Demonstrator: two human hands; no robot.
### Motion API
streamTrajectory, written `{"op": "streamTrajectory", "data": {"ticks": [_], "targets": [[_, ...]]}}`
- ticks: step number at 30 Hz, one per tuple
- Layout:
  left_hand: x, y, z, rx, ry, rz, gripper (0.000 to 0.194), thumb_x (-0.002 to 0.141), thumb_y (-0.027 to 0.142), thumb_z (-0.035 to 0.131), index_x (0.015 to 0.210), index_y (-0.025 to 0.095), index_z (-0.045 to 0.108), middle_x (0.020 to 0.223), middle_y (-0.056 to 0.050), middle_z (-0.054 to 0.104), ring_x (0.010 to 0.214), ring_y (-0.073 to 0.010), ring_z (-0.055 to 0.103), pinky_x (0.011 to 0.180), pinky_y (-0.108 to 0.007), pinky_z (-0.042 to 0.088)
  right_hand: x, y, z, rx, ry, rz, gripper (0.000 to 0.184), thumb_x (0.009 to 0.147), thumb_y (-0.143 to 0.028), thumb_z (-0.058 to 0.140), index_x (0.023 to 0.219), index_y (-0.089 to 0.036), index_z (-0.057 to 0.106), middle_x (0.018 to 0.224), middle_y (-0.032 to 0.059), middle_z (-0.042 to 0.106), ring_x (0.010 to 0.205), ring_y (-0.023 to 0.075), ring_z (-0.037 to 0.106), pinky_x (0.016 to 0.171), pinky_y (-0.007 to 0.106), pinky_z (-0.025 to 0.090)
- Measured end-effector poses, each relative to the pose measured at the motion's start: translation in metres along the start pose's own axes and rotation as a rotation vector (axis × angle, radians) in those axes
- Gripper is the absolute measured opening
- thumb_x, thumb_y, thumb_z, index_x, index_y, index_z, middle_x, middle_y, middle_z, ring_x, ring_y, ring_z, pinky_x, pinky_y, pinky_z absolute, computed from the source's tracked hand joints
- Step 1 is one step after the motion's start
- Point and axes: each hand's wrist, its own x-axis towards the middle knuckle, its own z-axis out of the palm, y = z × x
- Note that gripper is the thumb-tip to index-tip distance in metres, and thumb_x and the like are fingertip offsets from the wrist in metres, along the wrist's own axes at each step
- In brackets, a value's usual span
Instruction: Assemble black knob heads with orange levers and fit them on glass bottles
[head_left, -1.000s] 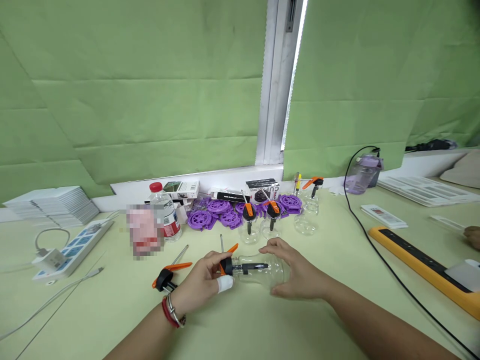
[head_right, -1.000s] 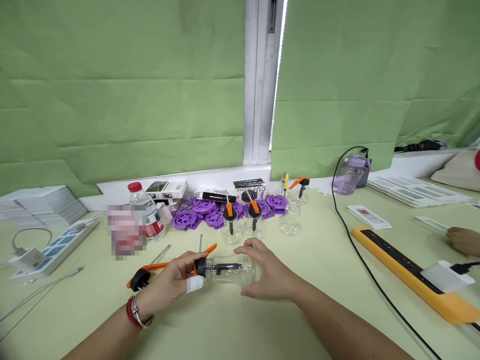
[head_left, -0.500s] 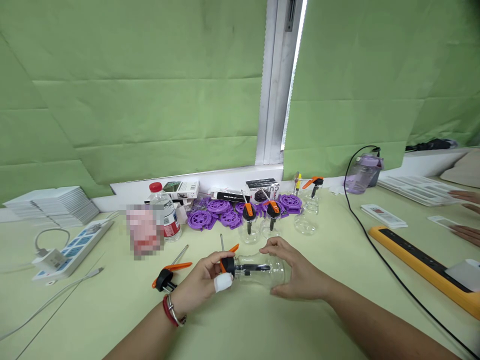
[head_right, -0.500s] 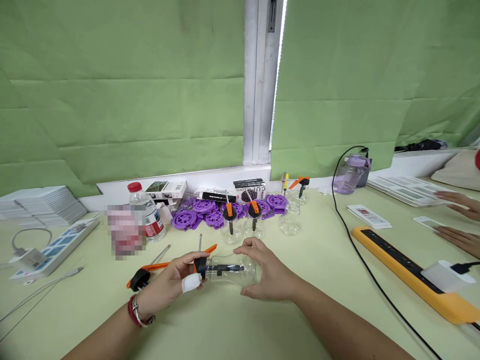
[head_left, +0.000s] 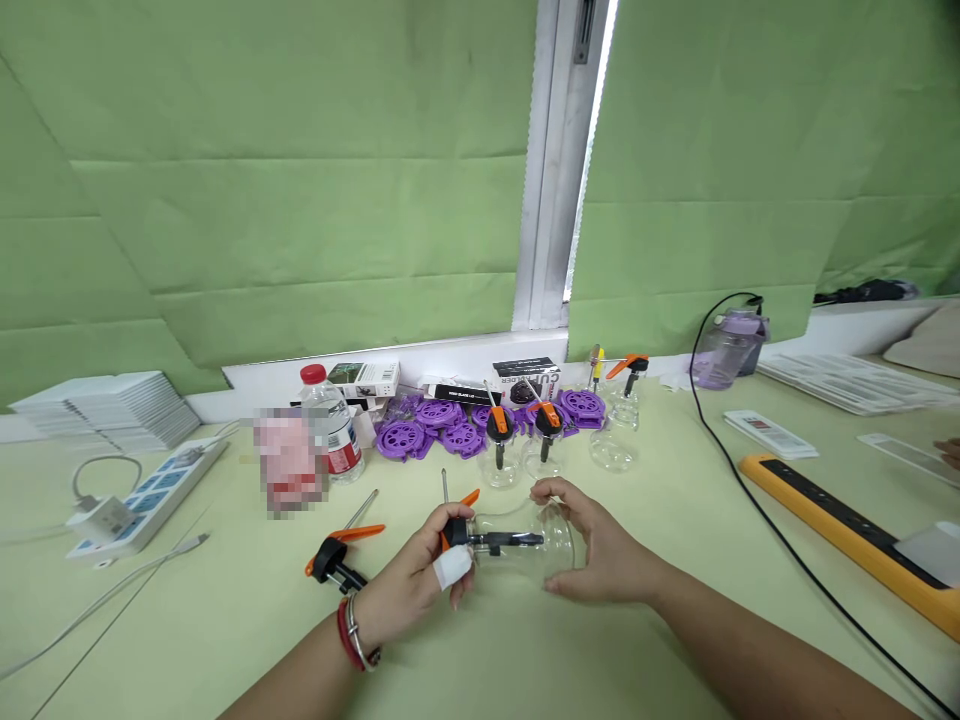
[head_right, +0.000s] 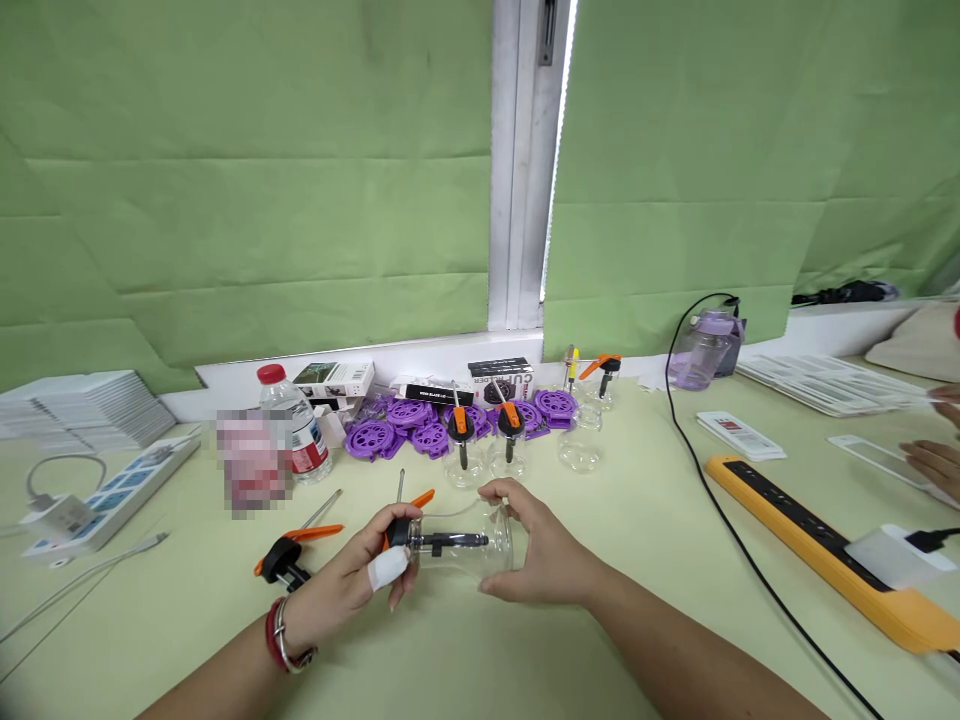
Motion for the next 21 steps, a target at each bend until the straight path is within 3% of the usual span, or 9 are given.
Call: {"op": "streamTrajectory", "data": {"ticks": [5, 10, 14, 16, 18, 21], "targets": [[0.000, 0.000, 0.003, 0.003, 0.025, -0.001, 0.043, 0.087, 0.043, 0.049, 0.118, 0.016, 0.035, 0.072, -0.001, 0.056, 0.058, -0.0107, 0.049, 0.060, -0.028, 0.041, 0.003, 0.006, 0.002, 0.286, -0.011, 0.047, 0.067, 0.064, -0.034, 0.076, 0.119, -0.025, 0.038, 0.120, 0.0102, 0.046, 0.114, 0.0247, 0.046, 0.092, 0.039, 0.040], [0.001, -0.005, 0.005, 0.022, 0.027, 0.017, 0.043, 0.087, 0.042, 0.049, 0.120, 0.017, 0.034, 0.074, -0.001, 0.056, 0.058, -0.0107, 0.049, 0.060, -0.028, 0.041, 0.009, 0.011, 0.011, 0.528, -0.014, 0.191, 0.039, 0.081, -0.046, 0.059, 0.108, -0.024, 0.042, 0.091, 0.0040, 0.055, 0.078, 0.0156, 0.053, 0.064, 0.030, 0.048], [0.003, -0.009, 0.004, 0.021, 0.033, 0.007, 0.043, 0.087, 0.040, 0.050, 0.120, 0.016, 0.035, 0.072, 0.000, 0.055, 0.057, -0.0104, 0.049, 0.060, -0.028, 0.041, 0.011, 0.014, 0.015, 0.601, -0.011, 0.299, 0.037, 0.085, -0.052, 0.049, 0.104, -0.021, 0.045, 0.082, 0.0028, 0.054, 0.068, 0.0143, 0.052, 0.056, 0.029, 0.048], [0.005, -0.009, 0.001, -0.003, 0.052, 0.008, 0.042, 0.087, 0.039, 0.050, 0.119, 0.016, 0.035, 0.071, 0.000, 0.055, 0.057, -0.0105, 0.049, 0.060, -0.028, 0.041, 0.011, 0.011, 0.011, 0.622, -0.015, 0.308, 0.041, 0.085, -0.054, 0.047, 0.111, -0.022, 0.044, 0.088, 0.0046, 0.055, 0.072, 0.0152, 0.054, 0.059, 0.031, 0.049], [0.006, -0.009, -0.002, -0.030, 0.083, 0.022, 0.041, 0.088, 0.038, 0.050, 0.119, 0.017, 0.035, 0.071, 0.000, 0.056, 0.057, -0.0107, 0.050, 0.059, -0.028, 0.042, 0.010, 0.006, 0.005, 0.631, -0.038, 0.259, 0.051, 0.082, -0.053, 0.053, 0.123, -0.026, 0.039, 0.108, 0.0082, 0.052, 0.083, 0.0168, 0.056, 0.067, 0.033, 0.051], [0.006, -0.008, -0.006, -0.045, 0.114, 0.040, 0.038, 0.089, 0.036, 0.048, 0.120, 0.017, 0.036, 0.071, 0.000, 0.057, 0.058, -0.0106, 0.050, 0.060, -0.028, 0.042, 0.009, -0.001, -0.005, 0.600, -0.089, 0.163, 0.070, 0.073, -0.041, 0.070, 0.133, -0.034, 0.034, 0.135, 0.0089, 0.033, 0.100, 0.0193, 0.053, 0.080, 0.036, 0.049]]}}
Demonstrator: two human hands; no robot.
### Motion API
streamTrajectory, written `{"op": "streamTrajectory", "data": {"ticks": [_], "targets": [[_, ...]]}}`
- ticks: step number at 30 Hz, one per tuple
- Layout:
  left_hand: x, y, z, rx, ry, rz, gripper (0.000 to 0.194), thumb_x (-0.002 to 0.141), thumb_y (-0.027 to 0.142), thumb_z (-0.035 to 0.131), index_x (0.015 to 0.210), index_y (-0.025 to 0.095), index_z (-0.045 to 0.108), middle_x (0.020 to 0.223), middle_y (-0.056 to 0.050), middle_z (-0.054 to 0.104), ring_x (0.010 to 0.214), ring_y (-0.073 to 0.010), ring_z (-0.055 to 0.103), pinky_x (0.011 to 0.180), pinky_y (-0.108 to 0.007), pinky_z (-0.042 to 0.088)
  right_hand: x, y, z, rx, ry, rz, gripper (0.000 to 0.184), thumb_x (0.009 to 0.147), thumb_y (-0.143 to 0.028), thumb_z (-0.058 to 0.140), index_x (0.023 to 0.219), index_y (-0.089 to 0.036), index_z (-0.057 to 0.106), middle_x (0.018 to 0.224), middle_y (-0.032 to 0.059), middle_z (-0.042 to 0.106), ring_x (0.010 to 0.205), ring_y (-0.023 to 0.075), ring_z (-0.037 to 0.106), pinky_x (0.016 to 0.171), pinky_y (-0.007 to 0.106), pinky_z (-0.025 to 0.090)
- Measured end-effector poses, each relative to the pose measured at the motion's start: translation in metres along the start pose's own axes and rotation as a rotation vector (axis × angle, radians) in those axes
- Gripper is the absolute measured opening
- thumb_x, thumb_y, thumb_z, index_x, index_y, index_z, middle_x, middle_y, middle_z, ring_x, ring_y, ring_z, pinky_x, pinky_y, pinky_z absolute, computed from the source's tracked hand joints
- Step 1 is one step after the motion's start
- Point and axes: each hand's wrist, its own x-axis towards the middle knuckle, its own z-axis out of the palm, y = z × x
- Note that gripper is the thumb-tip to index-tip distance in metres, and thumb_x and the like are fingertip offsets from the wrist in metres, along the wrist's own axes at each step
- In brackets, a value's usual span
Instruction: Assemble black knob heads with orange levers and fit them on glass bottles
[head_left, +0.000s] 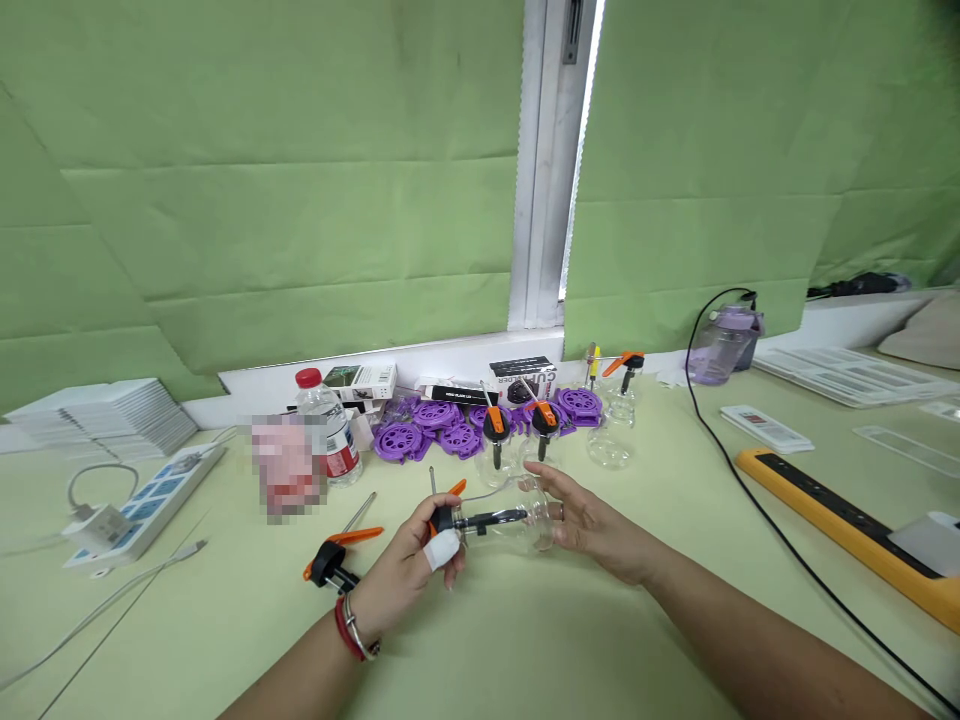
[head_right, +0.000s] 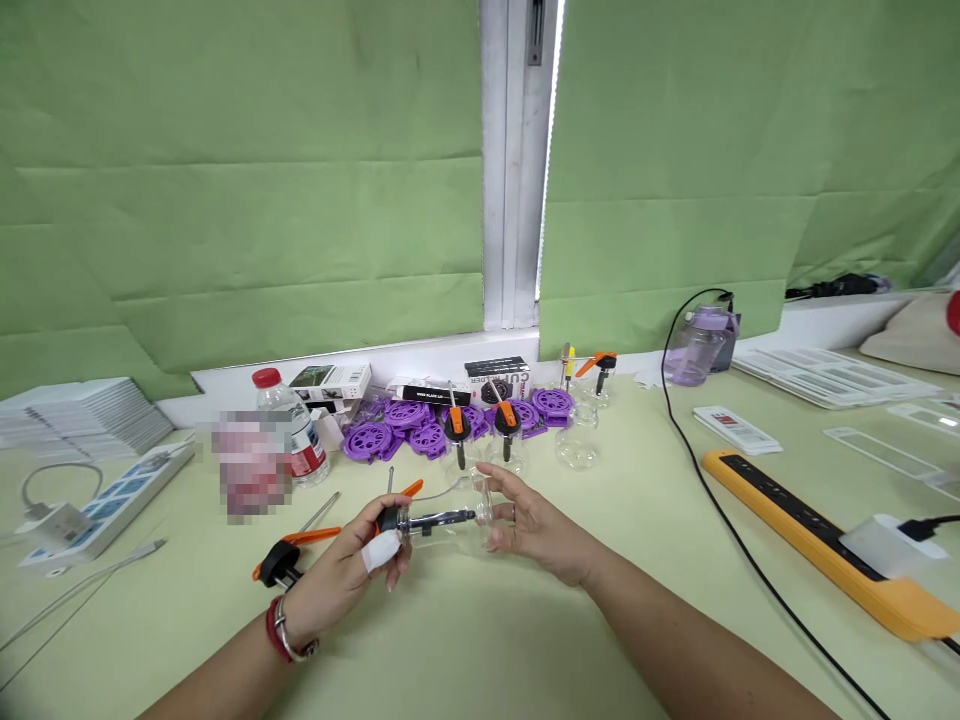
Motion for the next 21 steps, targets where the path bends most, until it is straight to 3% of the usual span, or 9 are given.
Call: {"op": "streamTrajectory", "data": {"ticks": [2, 4, 8, 11, 18, 21], "targets": [[-0.001, 0.000, -0.001, 0.009, -0.007, 0.004, 0.038, 0.089, 0.036, 0.048, 0.119, 0.018, 0.036, 0.072, 0.000, 0.058, 0.058, -0.0106, 0.050, 0.061, -0.028, 0.042, -0.001, -0.002, -0.002, -0.018, -0.016, 0.000, 0.073, 0.071, -0.035, 0.073, 0.134, -0.034, 0.036, 0.135, 0.0088, 0.032, 0.102, 0.0196, 0.054, 0.082, 0.036, 0.049], [-0.003, 0.001, 0.000, 0.030, -0.022, 0.006, 0.037, 0.089, 0.037, 0.049, 0.118, 0.018, 0.036, 0.073, -0.001, 0.058, 0.059, -0.0108, 0.051, 0.062, -0.028, 0.042, 0.000, 0.000, -0.003, -0.008, -0.012, 0.020, 0.068, 0.074, -0.036, 0.071, 0.133, -0.031, 0.038, 0.128, 0.0098, 0.041, 0.093, 0.0188, 0.058, 0.076, 0.035, 0.051], [-0.004, 0.002, 0.003, 0.083, -0.029, 0.004, 0.040, 0.088, 0.039, 0.050, 0.118, 0.018, 0.036, 0.073, -0.001, 0.057, 0.060, -0.0110, 0.052, 0.064, -0.029, 0.042, 0.003, 0.009, -0.003, 0.030, 0.010, 0.078, 0.058, 0.080, -0.047, 0.060, 0.129, -0.023, 0.041, 0.097, 0.0075, 0.059, 0.065, 0.0149, 0.063, 0.057, 0.029, 0.051], [-0.004, 0.002, 0.005, 0.069, -0.026, -0.001, 0.044, 0.086, 0.042, 0.051, 0.119, 0.017, 0.037, 0.073, -0.001, 0.057, 0.060, -0.0114, 0.052, 0.062, -0.029, 0.043, 0.005, 0.012, -0.001, 0.048, 0.038, 0.152, 0.058, 0.080, -0.058, 0.053, 0.122, -0.019, 0.044, 0.076, 0.0034, 0.061, 0.051, 0.0133, 0.061, 0.043, 0.022, 0.045], [-0.002, -0.002, 0.007, 0.023, -0.029, -0.005, 0.043, 0.085, 0.041, 0.053, 0.119, 0.017, 0.038, 0.071, 0.000, 0.057, 0.057, -0.0108, 0.051, 0.060, -0.028, 0.042, 0.007, 0.016, 0.006, 0.052, 0.113, 0.295, 0.065, 0.080, -0.070, 0.035, 0.109, -0.014, 0.049, 0.059, 0.0014, 0.059, 0.037, 0.0114, 0.052, 0.031, 0.018, 0.033], [-0.001, -0.002, 0.005, 0.002, -0.025, -0.007, 0.040, 0.086, 0.039, 0.053, 0.117, 0.018, 0.039, 0.071, 0.000, 0.057, 0.057, -0.0110, 0.051, 0.060, -0.028, 0.041, 0.007, 0.011, 0.004, 0.008, 0.088, 0.286, 0.070, 0.082, -0.070, 0.031, 0.119, -0.013, 0.046, 0.067, 0.0059, 0.063, 0.044, 0.0140, 0.058, 0.036, 0.021, 0.039]]}}
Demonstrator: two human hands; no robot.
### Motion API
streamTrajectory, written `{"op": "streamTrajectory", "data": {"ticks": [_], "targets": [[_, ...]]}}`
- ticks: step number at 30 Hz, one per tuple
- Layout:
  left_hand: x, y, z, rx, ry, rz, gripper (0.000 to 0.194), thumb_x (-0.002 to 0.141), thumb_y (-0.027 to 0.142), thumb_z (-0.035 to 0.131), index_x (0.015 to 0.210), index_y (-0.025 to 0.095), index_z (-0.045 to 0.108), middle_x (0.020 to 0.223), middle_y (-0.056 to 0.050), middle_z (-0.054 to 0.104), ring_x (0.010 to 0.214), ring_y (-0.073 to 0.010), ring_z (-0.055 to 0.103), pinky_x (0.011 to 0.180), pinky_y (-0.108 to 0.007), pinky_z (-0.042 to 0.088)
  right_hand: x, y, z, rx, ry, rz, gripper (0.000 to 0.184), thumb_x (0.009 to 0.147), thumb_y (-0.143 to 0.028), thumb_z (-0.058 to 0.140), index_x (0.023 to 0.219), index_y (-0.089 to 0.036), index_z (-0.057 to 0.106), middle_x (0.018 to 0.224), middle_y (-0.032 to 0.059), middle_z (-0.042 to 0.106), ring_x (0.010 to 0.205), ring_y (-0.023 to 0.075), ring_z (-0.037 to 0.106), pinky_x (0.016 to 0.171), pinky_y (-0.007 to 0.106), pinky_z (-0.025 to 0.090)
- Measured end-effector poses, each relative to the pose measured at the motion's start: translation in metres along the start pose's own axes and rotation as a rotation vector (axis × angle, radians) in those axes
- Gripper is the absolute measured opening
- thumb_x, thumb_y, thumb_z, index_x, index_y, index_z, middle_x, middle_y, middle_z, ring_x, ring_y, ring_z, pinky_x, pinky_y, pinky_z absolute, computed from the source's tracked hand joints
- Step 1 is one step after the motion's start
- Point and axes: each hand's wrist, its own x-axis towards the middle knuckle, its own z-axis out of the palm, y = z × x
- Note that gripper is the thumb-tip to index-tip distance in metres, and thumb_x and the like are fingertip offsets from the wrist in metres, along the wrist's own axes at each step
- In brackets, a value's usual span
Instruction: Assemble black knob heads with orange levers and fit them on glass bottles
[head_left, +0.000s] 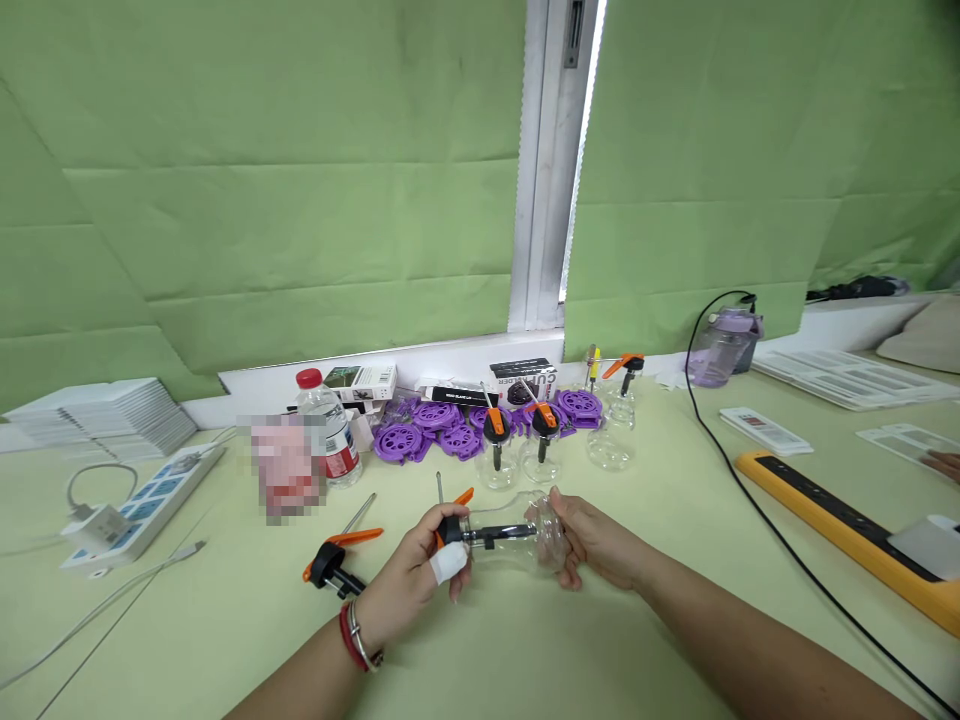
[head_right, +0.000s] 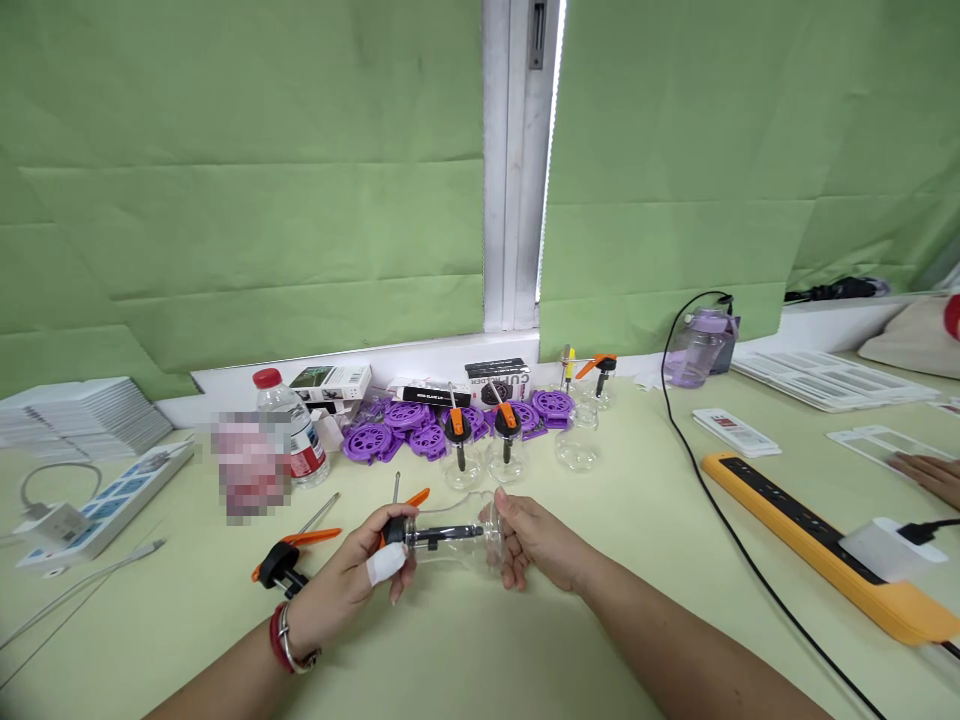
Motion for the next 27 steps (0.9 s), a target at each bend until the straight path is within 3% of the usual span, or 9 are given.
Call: {"op": "streamTrajectory", "data": {"ticks": [2, 4, 6, 11, 18, 23, 27], "targets": [[0.000, 0.001, -0.001, -0.015, 0.003, -0.001, 0.038, 0.086, 0.038, 0.052, 0.117, 0.019, 0.040, 0.070, 0.000, 0.058, 0.058, -0.0111, 0.051, 0.060, -0.028, 0.041, -0.003, -0.005, -0.003, -0.027, -0.026, -0.101, 0.068, 0.082, -0.064, 0.042, 0.133, -0.020, 0.036, 0.098, 0.0122, 0.064, 0.065, 0.0161, 0.064, 0.051, 0.026, 0.049], [0.000, 0.002, -0.002, -0.016, 0.009, 0.003, 0.037, 0.087, 0.038, 0.051, 0.117, 0.019, 0.039, 0.071, 0.001, 0.058, 0.057, -0.0109, 0.051, 0.061, -0.027, 0.041, -0.007, -0.011, -0.005, -0.058, -0.081, -0.225, 0.074, 0.079, -0.053, 0.059, 0.140, -0.030, 0.025, 0.130, 0.0133, 0.046, 0.089, 0.0181, 0.061, 0.069, 0.031, 0.052], [-0.001, 0.002, -0.003, -0.002, 0.012, 0.010, 0.037, 0.087, 0.037, 0.050, 0.118, 0.019, 0.039, 0.071, 0.001, 0.057, 0.058, -0.0108, 0.051, 0.061, -0.027, 0.041, -0.010, -0.013, -0.007, -0.080, -0.149, -0.283, 0.078, 0.075, -0.043, 0.067, 0.141, -0.034, 0.025, 0.142, 0.0108, 0.032, 0.103, 0.0203, 0.055, 0.080, 0.035, 0.049], [-0.003, 0.001, -0.003, 0.058, -0.004, 0.025, 0.039, 0.088, 0.037, 0.049, 0.120, 0.018, 0.036, 0.072, 0.001, 0.056, 0.058, -0.0108, 0.051, 0.062, -0.028, 0.042, -0.009, -0.009, -0.007, -0.037, -0.168, -0.245, 0.066, 0.077, -0.041, 0.066, 0.136, -0.031, 0.036, 0.131, 0.0101, 0.042, 0.100, 0.0222, 0.058, 0.078, 0.035, 0.048], [-0.003, 0.003, 0.002, 0.098, -0.008, -0.006, 0.045, 0.086, 0.043, 0.051, 0.119, 0.016, 0.037, 0.071, 0.000, 0.055, 0.058, -0.0115, 0.050, 0.060, -0.028, 0.042, -0.004, 0.000, -0.003, 0.081, -0.119, -0.091, 0.054, 0.084, -0.055, 0.050, 0.127, -0.024, 0.042, 0.100, 0.0093, 0.061, 0.063, 0.0179, 0.066, 0.047, 0.025, 0.047], [-0.004, 0.003, 0.003, 0.100, -0.012, -0.011, 0.044, 0.085, 0.042, 0.053, 0.118, 0.017, 0.038, 0.071, 0.000, 0.055, 0.058, -0.0119, 0.051, 0.060, -0.028, 0.043, 0.002, 0.009, -0.001, 0.085, -0.096, -0.004, 0.063, 0.085, -0.066, 0.031, 0.122, -0.017, 0.043, 0.078, 0.0080, 0.066, 0.045, 0.0142, 0.060, 0.036, 0.021, 0.040], [-0.001, 0.001, -0.002, 0.043, -0.035, 0.001, 0.040, 0.086, 0.040, 0.052, 0.116, 0.018, 0.038, 0.069, 0.001, 0.055, 0.056, -0.0113, 0.050, 0.060, -0.028, 0.042, 0.000, 0.004, -0.003, 0.004, -0.096, 0.004, 0.072, 0.085, -0.068, 0.026, 0.133, -0.016, 0.036, 0.082, 0.0108, 0.066, 0.052, 0.0159, 0.063, 0.041, 0.023, 0.043]]}}
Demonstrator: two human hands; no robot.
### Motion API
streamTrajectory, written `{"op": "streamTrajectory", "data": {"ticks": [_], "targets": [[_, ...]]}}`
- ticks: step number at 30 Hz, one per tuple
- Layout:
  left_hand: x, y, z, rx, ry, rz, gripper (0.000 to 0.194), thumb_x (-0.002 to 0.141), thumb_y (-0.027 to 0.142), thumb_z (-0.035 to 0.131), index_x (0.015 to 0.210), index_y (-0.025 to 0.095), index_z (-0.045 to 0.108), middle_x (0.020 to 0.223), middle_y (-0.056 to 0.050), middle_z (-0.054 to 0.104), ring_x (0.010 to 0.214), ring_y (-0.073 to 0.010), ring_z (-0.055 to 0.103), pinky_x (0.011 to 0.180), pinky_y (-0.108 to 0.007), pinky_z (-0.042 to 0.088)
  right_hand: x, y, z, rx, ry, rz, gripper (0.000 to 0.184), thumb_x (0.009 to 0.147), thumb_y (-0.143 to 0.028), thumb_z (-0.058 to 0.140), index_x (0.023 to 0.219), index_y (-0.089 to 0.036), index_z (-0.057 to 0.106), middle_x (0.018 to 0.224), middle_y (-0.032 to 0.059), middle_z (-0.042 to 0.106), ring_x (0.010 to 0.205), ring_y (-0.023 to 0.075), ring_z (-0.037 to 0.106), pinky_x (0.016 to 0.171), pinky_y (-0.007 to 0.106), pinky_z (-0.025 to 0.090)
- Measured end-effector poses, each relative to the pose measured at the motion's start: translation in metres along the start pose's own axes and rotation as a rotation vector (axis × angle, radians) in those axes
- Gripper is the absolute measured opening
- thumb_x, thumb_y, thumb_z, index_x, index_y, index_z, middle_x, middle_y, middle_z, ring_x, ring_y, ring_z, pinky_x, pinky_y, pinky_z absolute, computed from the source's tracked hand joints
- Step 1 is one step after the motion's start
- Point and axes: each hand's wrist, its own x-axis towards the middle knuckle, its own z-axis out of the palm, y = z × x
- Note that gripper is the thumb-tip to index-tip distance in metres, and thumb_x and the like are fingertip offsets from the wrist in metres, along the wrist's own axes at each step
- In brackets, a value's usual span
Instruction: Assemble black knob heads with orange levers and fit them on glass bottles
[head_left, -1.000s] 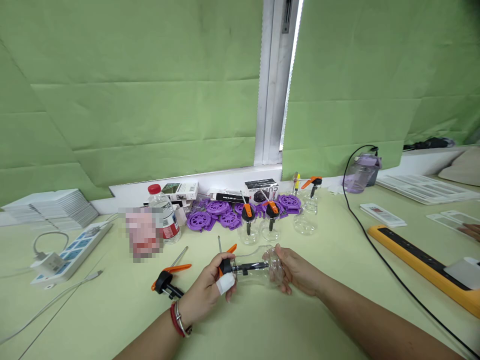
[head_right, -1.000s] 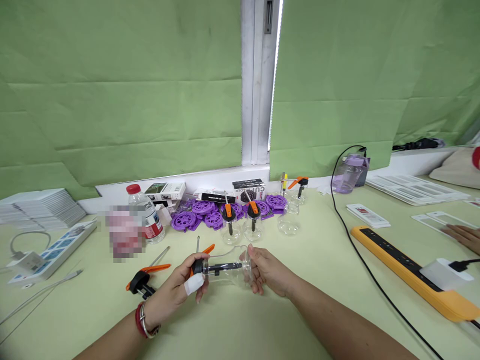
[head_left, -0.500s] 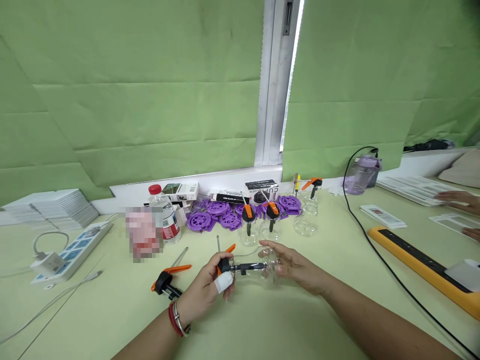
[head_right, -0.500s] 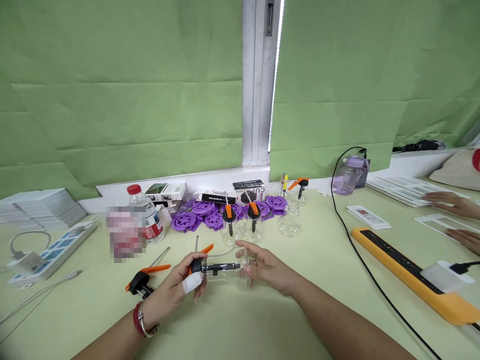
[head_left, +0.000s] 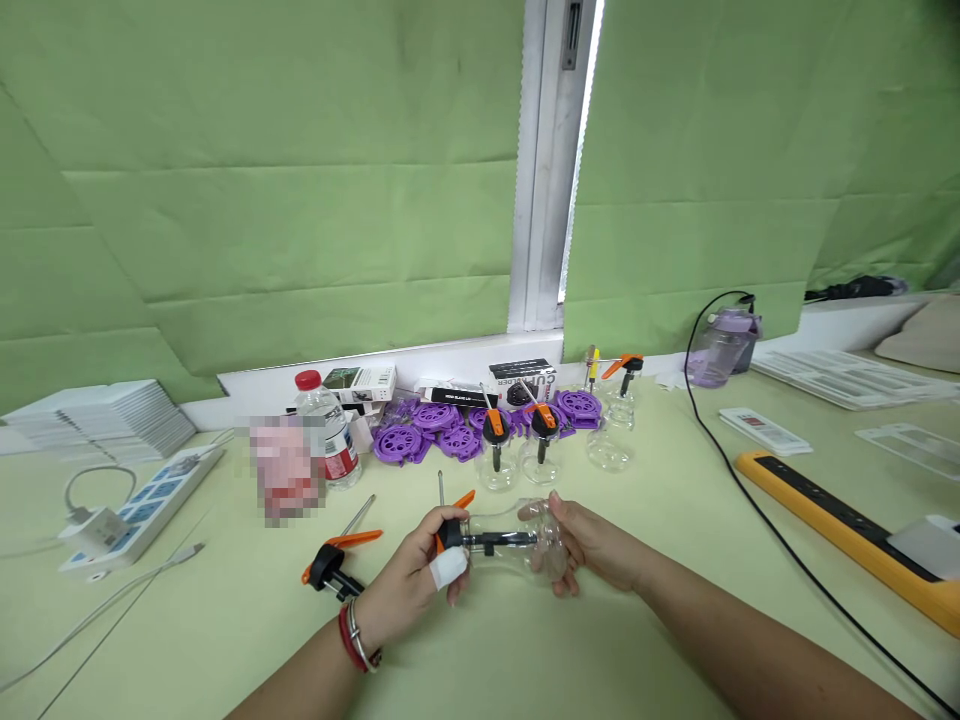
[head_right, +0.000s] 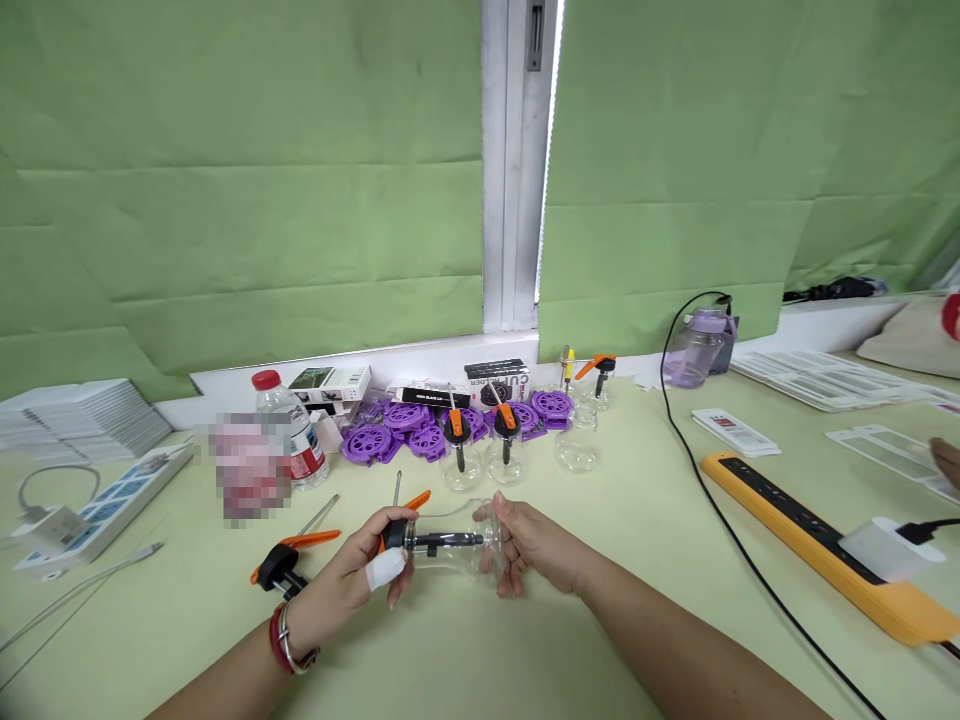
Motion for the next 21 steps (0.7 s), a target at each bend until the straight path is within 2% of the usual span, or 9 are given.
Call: {"op": "streamTrajectory", "data": {"ticks": [2, 4, 6, 8, 10, 12, 15, 17, 21], "targets": [[0.001, -0.001, -0.002, -0.019, 0.015, 0.009, 0.040, 0.086, 0.040, 0.052, 0.116, 0.018, 0.037, 0.069, 0.001, 0.055, 0.055, -0.0110, 0.050, 0.059, -0.028, 0.041, -0.004, -0.006, -0.001, -0.034, -0.018, -0.082, 0.073, 0.083, -0.066, 0.036, 0.141, -0.023, 0.023, 0.108, 0.0156, 0.061, 0.070, 0.0180, 0.065, 0.049, 0.025, 0.049], [0.002, -0.002, -0.003, -0.027, 0.038, 0.017, 0.039, 0.087, 0.040, 0.051, 0.116, 0.018, 0.037, 0.069, 0.001, 0.056, 0.055, -0.0108, 0.050, 0.058, -0.027, 0.041, -0.008, -0.011, -0.003, -0.062, -0.055, -0.184, 0.079, 0.079, -0.057, 0.055, 0.143, -0.033, 0.017, 0.135, 0.0151, 0.041, 0.091, 0.0203, 0.062, 0.061, 0.029, 0.052], [0.002, -0.002, -0.003, -0.024, 0.049, 0.025, 0.038, 0.087, 0.040, 0.050, 0.116, 0.018, 0.037, 0.069, 0.001, 0.056, 0.056, -0.0107, 0.050, 0.058, -0.027, 0.041, -0.010, -0.014, -0.004, -0.077, -0.088, -0.230, 0.083, 0.073, -0.045, 0.069, 0.141, -0.037, 0.021, 0.142, 0.0115, 0.029, 0.101, 0.0212, 0.057, 0.069, 0.031, 0.052], [0.002, -0.002, -0.003, -0.010, 0.049, 0.029, 0.038, 0.088, 0.039, 0.050, 0.116, 0.018, 0.037, 0.070, 0.000, 0.056, 0.057, -0.0109, 0.050, 0.059, -0.027, 0.041, -0.010, -0.014, -0.004, -0.070, -0.091, -0.230, 0.080, 0.072, -0.039, 0.072, 0.138, -0.037, 0.028, 0.136, 0.0104, 0.034, 0.100, 0.0203, 0.057, 0.072, 0.032, 0.051], [0.000, -0.001, -0.002, 0.012, 0.044, 0.029, 0.038, 0.088, 0.039, 0.049, 0.118, 0.019, 0.037, 0.071, 0.000, 0.056, 0.058, -0.0112, 0.051, 0.060, -0.028, 0.042, -0.009, -0.011, -0.004, -0.053, -0.082, -0.223, 0.075, 0.073, -0.039, 0.071, 0.137, -0.033, 0.031, 0.128, 0.0107, 0.042, 0.091, 0.0191, 0.061, 0.069, 0.031, 0.051], [-0.001, -0.001, -0.002, 0.026, 0.037, 0.024, 0.038, 0.088, 0.039, 0.049, 0.119, 0.019, 0.037, 0.071, -0.001, 0.057, 0.059, -0.0116, 0.051, 0.061, -0.028, 0.041, -0.007, -0.009, -0.003, -0.035, -0.076, -0.204, 0.073, 0.074, -0.044, 0.068, 0.136, -0.030, 0.032, 0.118, 0.0109, 0.050, 0.080, 0.0186, 0.064, 0.062, 0.031, 0.051], [-0.002, 0.000, -0.001, 0.030, 0.024, 0.016, 0.040, 0.087, 0.040, 0.051, 0.118, 0.019, 0.039, 0.071, -0.001, 0.056, 0.059, -0.0120, 0.051, 0.060, -0.028, 0.042, -0.004, -0.004, 0.000, -0.017, -0.039, -0.135, 0.064, 0.079, -0.055, 0.056, 0.130, -0.021, 0.038, 0.091, 0.0079, 0.062, 0.062, 0.0173, 0.065, 0.050, 0.027, 0.047], [-0.001, 0.000, 0.001, 0.031, 0.013, 0.010, 0.040, 0.086, 0.040, 0.052, 0.118, 0.019, 0.039, 0.072, -0.001, 0.056, 0.059, -0.0120, 0.050, 0.060, -0.028, 0.042, -0.002, -0.001, 0.001, -0.020, -0.001, -0.082, 0.061, 0.082, -0.063, 0.045, 0.122, -0.017, 0.044, 0.074, 0.0051, 0.064, 0.051, 0.0160, 0.062, 0.044, 0.025, 0.044], [0.000, -0.002, 0.002, 0.038, 0.002, -0.003, 0.040, 0.087, 0.040, 0.051, 0.118, 0.019, 0.039, 0.072, -0.001, 0.055, 0.060, -0.0121, 0.051, 0.060, -0.028, 0.043, 0.002, 0.005, 0.002, -0.068, 0.023, -0.046, 0.069, 0.081, -0.073, 0.028, 0.104, -0.013, 0.054, 0.063, 0.0037, 0.063, 0.041, 0.0131, 0.057, 0.037, 0.021, 0.036]]}}
